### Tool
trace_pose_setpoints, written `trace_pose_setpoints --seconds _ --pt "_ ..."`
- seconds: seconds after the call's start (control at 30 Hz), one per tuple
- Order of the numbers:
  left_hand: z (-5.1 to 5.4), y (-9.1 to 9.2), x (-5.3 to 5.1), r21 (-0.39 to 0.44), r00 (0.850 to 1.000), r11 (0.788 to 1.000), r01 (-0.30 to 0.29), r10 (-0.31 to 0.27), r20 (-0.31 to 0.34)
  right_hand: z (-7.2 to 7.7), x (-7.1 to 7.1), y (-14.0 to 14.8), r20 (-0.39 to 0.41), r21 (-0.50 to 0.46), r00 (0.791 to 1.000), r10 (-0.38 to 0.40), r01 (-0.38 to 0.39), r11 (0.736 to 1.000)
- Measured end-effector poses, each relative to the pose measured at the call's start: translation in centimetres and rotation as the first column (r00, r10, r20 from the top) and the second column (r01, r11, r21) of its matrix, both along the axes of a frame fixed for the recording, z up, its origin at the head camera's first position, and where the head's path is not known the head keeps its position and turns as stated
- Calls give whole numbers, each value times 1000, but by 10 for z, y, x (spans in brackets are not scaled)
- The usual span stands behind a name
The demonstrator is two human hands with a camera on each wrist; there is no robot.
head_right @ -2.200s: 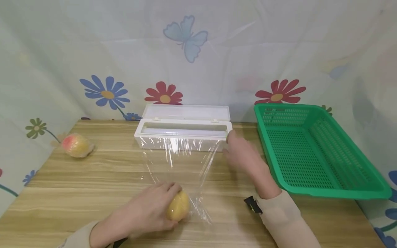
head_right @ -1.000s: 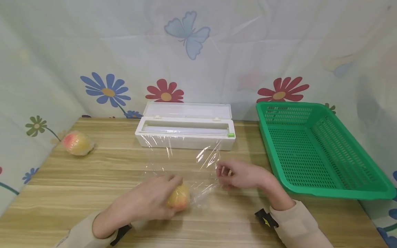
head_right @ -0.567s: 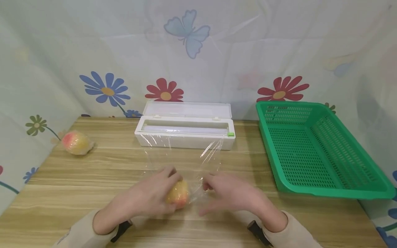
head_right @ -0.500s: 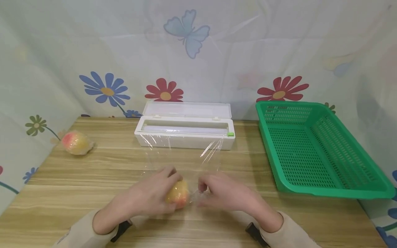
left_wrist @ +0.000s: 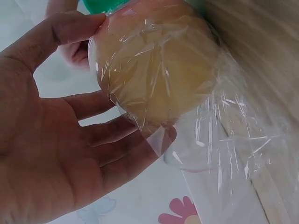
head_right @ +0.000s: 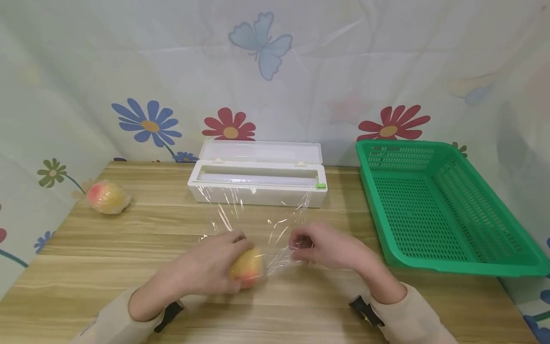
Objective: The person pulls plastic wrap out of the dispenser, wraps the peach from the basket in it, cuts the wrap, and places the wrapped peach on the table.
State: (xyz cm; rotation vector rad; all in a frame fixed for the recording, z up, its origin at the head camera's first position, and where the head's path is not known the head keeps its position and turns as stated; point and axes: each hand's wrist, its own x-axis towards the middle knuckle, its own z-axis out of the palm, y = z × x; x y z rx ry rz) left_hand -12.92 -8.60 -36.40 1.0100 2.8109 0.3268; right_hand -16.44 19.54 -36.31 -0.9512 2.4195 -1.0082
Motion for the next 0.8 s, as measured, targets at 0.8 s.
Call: trace_pose_setpoints --seconds 0.8 --pt "-1 -6 -11 115 999 993 -41 41 0 -9 -10 5 83 53 996 -45 41 998"
